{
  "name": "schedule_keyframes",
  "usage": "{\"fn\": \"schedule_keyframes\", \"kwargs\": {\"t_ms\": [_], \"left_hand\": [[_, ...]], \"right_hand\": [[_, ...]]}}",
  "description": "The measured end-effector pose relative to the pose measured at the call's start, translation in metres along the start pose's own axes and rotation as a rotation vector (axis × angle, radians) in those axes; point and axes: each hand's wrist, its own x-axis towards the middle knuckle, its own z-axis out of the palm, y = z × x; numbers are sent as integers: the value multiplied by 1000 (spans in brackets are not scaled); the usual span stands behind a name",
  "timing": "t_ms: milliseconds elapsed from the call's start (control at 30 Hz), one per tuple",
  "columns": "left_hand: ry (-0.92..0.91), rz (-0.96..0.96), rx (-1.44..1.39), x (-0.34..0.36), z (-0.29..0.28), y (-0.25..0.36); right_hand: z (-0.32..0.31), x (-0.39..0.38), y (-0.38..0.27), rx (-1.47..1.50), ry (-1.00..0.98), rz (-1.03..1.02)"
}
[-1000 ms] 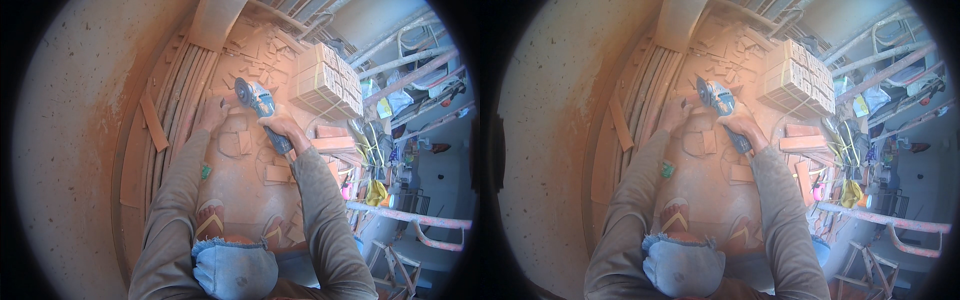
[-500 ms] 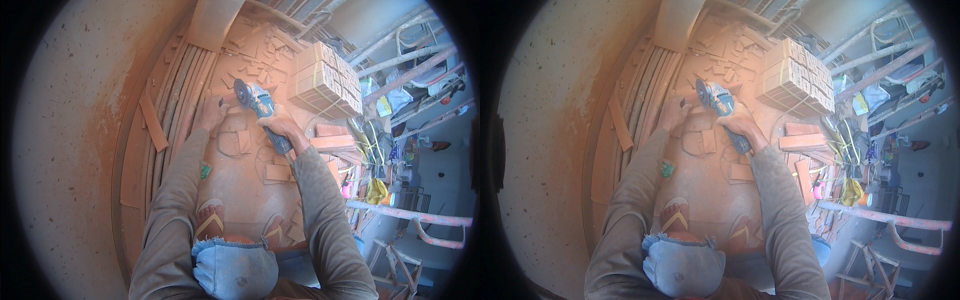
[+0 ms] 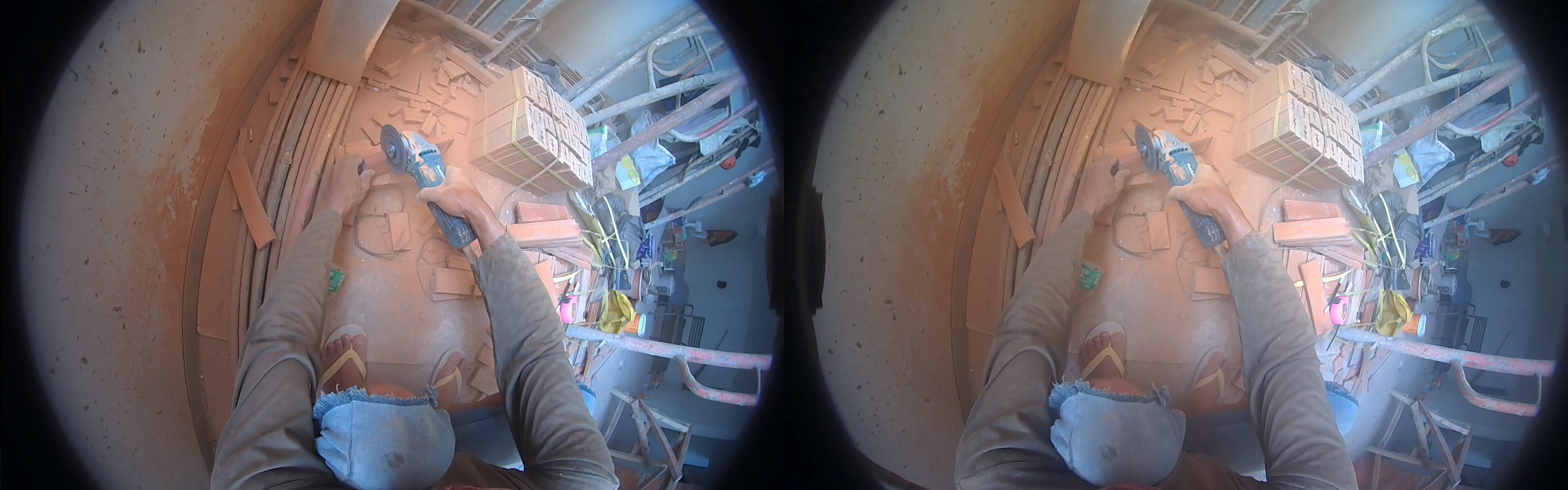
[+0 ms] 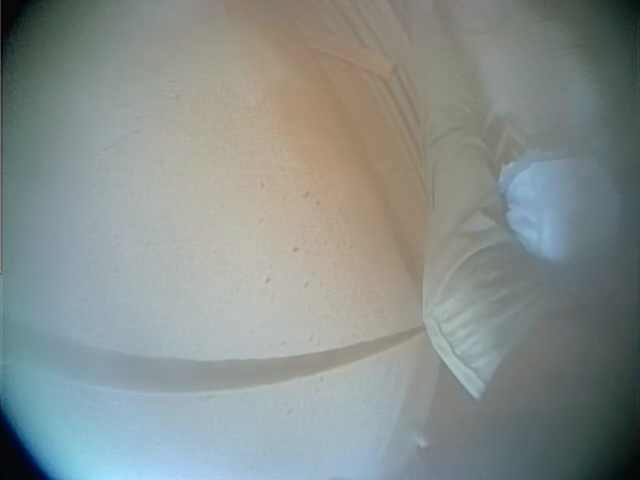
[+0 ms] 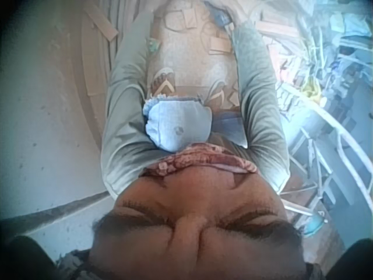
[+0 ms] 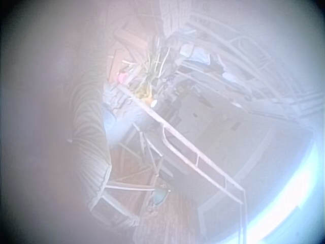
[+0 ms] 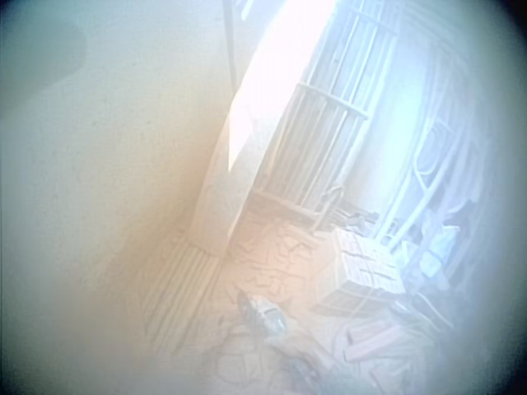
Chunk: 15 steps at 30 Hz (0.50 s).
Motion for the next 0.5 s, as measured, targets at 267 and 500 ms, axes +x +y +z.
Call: {"fn": "schedule_keyframes", "kwargs": {"t_ms": [267, 500], "left_hand": [[-21, -40, 18, 1, -1, 0], [-13, -38, 17, 2, 1, -2]], "right_hand": [[1, 0, 0, -4, 0, 15], [7, 6, 12, 18, 20, -13]]}}
